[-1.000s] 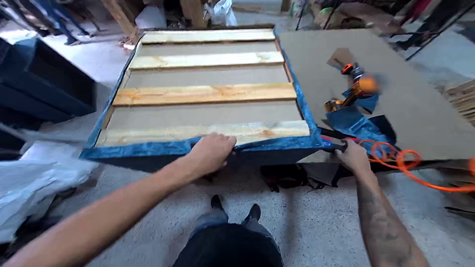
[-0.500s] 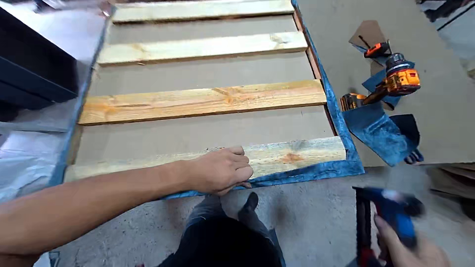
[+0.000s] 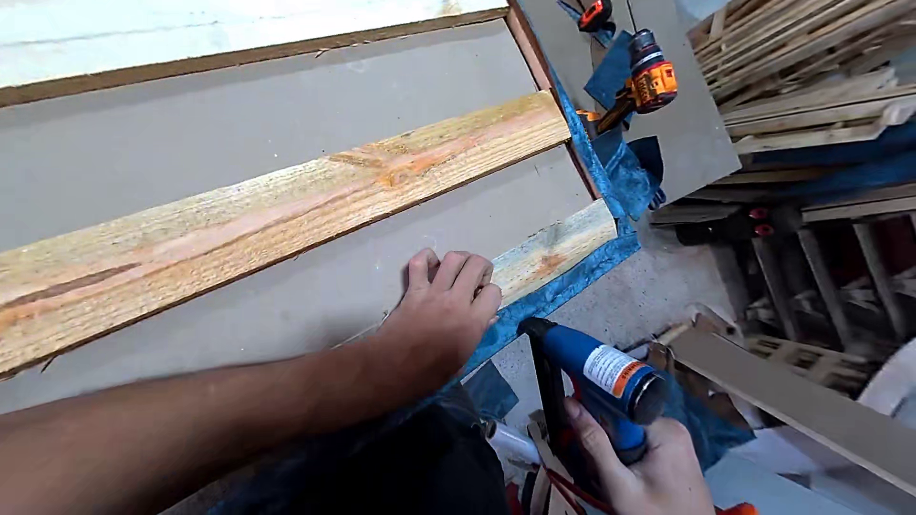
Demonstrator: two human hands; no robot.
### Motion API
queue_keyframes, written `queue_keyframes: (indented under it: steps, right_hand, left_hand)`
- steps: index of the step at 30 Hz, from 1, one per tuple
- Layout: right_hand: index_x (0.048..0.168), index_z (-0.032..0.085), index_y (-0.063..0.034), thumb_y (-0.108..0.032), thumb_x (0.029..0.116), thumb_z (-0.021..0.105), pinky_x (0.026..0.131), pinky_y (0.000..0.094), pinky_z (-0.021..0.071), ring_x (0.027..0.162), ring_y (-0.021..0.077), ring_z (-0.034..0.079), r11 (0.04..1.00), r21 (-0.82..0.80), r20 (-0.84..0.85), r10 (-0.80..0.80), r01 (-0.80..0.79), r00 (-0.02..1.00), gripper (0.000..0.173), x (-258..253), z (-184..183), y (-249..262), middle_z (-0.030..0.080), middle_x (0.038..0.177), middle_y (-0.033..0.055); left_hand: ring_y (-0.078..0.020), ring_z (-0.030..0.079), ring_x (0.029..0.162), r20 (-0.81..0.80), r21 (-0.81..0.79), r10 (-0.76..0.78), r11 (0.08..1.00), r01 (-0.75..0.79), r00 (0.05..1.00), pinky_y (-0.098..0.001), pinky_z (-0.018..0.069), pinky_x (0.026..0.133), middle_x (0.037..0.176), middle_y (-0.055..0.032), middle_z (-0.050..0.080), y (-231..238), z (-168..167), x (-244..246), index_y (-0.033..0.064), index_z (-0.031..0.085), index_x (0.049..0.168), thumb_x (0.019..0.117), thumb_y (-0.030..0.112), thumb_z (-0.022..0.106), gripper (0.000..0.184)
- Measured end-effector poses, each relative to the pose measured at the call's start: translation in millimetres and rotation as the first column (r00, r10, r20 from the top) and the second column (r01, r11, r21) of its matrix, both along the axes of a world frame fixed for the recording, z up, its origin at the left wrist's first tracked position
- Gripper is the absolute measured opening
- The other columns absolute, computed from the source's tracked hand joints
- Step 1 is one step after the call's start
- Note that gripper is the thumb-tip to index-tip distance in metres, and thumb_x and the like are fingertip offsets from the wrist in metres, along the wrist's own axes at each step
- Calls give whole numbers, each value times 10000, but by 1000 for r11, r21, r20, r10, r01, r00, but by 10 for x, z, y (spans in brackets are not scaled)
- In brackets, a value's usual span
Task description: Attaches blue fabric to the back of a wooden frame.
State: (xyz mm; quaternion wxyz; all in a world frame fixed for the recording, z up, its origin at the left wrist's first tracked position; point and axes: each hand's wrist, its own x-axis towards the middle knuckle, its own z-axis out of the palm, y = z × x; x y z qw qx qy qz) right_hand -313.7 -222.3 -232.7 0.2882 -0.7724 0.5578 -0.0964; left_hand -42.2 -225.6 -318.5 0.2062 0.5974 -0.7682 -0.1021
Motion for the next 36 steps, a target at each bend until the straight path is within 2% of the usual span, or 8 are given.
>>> queue_keyframes:
  steps: [14,17,19,21,24,27,33,36]
  right_hand:
    - [1040,759,-59,-358,902,773,784,341,610,826,101,741,995,86,-68,54,-49,996,329,443,153,772,774,872,62]
    - [952,743,-24,-276,869,820,762,294,624,793,72,728,996,-54,88,-66,71,994,276,15,71,744,758,834,53]
    - [1044,692,9,-220,928,779,777,389,646,819,149,739,981,-16,156,-190,194,969,271,-416,7,659,750,890,86]
    - [1084,658,25,-287,981,718,702,442,644,726,191,726,949,27,78,-315,314,946,334,-847,-83,500,727,845,100]
    - [992,701,15,-410,991,655,606,455,579,601,192,679,948,-22,-162,-316,317,935,428,-1303,-215,90,700,718,97]
    - [1005,719,-17,-445,996,649,627,445,603,641,186,705,970,36,-170,-232,241,958,434,-1608,-423,-346,721,751,87]
    - [940,728,-14,-445,958,688,614,532,551,640,262,693,977,213,-59,-8,20,998,433,-1840,-749,-925,712,726,133]
    - [931,726,-20,-438,948,703,573,528,543,616,271,692,968,210,-10,143,-138,990,419,-1854,-724,-1104,704,700,138]
  left_hand:
    - [-250,489,1194,-211,151,5,988,28,978,-533,355,994,1204,-11,541,-69,14,129,251,678,936,1006,448,581,230]
    - [-210,492,1198,-189,109,-24,993,45,982,-518,350,1005,1209,34,560,-80,4,93,299,709,1039,1010,482,540,250]
    - [-231,518,1222,-125,94,-56,993,68,991,-564,355,1027,1234,19,601,-183,28,-80,278,708,1146,987,588,536,388]
    - [-288,575,1210,-71,114,-137,983,144,988,-634,363,1057,1246,-64,638,-420,140,-418,153,675,1243,965,654,541,588]
    - [-296,574,1242,139,412,-198,902,125,970,-546,368,1116,1268,-118,619,-870,644,-880,42,574,1346,1018,534,552,592]
    - [-299,677,934,197,243,72,963,-120,978,-510,499,903,961,-133,676,-975,455,-1103,20,660,1065,995,495,610,483]
    - [-236,681,703,269,511,231,789,-341,935,-473,556,581,790,-40,664,-1017,585,-1329,139,692,958,986,496,628,363]
    - [-235,678,707,371,637,195,658,-402,908,-481,542,578,781,-22,657,-1156,745,-1333,178,671,1021,974,581,592,414]
